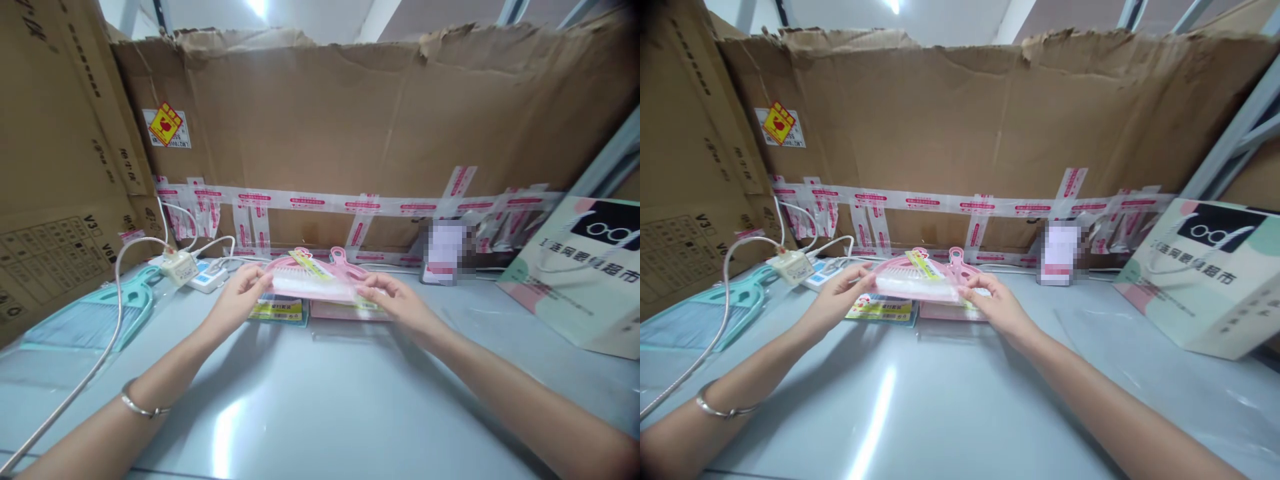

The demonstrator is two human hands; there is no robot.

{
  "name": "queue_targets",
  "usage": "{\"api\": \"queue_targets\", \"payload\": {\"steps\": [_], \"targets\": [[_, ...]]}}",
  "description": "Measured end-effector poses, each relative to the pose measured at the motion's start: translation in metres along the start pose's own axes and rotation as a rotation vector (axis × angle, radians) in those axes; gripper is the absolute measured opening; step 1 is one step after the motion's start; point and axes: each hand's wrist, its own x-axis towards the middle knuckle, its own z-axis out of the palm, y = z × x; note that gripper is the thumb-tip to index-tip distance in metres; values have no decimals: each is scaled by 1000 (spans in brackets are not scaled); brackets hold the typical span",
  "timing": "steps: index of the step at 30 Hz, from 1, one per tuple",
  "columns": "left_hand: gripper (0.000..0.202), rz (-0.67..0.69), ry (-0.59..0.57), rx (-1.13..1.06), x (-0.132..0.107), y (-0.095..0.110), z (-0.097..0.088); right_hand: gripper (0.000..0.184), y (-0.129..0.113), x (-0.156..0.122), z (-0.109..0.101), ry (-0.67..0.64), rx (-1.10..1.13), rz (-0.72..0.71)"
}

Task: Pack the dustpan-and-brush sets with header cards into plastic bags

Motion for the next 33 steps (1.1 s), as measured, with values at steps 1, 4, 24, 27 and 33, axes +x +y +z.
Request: {"api": "queue_targets", "payload": {"steps": [1, 4, 24, 27, 33], "targets": [[32, -49, -25, -36, 0, -3, 3, 37, 4, 2, 4, -10, 114, 57], [33, -109, -16, -79, -1, -11, 11, 35, 10, 6, 15, -30, 420, 264], [22, 52, -182, 11, -2, -28, 20, 37, 21, 14, 23, 17, 419, 239], [21, 27, -209, -30, 1, -32, 21, 34, 23, 16, 26, 30, 351, 232], [44, 75, -388, 153, -4, -25, 15, 33, 33, 24, 29, 89, 348, 237]]}}
